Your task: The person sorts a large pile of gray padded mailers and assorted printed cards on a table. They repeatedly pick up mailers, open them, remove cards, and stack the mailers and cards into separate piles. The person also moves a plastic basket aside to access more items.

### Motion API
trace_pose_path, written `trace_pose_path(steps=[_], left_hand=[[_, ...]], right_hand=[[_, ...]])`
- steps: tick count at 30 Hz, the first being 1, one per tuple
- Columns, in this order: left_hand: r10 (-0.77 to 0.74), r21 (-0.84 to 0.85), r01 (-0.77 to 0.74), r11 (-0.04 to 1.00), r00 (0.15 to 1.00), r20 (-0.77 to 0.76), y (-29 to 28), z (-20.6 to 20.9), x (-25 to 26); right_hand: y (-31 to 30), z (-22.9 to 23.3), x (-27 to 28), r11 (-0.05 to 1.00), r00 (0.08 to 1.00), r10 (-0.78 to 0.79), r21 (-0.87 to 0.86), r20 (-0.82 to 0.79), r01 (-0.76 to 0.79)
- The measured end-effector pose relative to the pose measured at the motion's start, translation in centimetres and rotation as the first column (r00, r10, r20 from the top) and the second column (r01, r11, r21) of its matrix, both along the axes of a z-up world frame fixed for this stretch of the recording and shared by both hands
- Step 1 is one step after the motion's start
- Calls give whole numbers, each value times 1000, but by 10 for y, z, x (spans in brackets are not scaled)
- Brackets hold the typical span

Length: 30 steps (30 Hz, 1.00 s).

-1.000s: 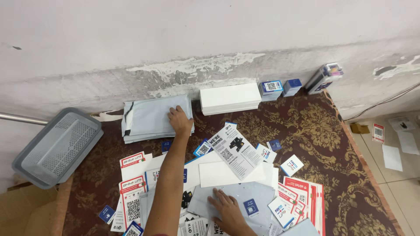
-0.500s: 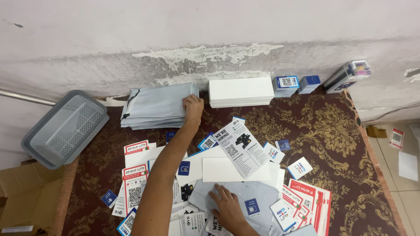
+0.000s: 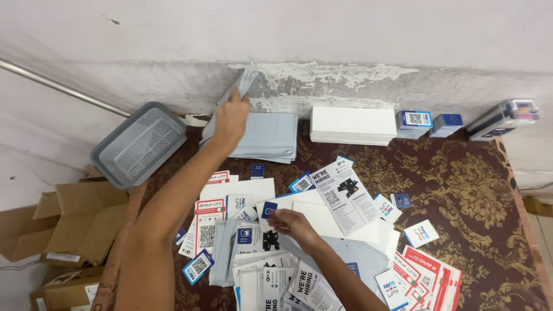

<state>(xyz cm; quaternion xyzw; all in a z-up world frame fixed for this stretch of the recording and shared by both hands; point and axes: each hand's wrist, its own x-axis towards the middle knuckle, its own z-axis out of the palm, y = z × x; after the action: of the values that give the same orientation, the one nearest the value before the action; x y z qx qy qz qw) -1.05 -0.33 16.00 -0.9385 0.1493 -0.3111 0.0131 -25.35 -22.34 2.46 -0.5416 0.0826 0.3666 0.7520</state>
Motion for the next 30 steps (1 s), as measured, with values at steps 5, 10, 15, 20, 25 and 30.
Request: trace_pose_path(steps=[5,10,15,20,25,30], left_hand=[[56,-451,-152,880,974,-218,44,144,-69],[-148,-896,-342,282,907,-393,109,111,-58],[-252,-903,-429,-17,876,-411,156,-67,-3],[-51,-784,-592,187,791,-610,154,-215,41],[88,-595,-643,483,711,-697,168,-239,59],[98,-502,-659,561,654,-750,151,-217,45]], right_hand=[[64,32,74,769,898,-88,544,-431,336],[90,13,157,665,869,-336,563,-363,491],[67,-36,215,803,799,-596,28,85,596],[58,-60,244,656,876,-340,-582,341,481],[42,-32,249,624,958,-63,-738,280,257],[-4,-5,217,112,859,302,-910,413,399]])
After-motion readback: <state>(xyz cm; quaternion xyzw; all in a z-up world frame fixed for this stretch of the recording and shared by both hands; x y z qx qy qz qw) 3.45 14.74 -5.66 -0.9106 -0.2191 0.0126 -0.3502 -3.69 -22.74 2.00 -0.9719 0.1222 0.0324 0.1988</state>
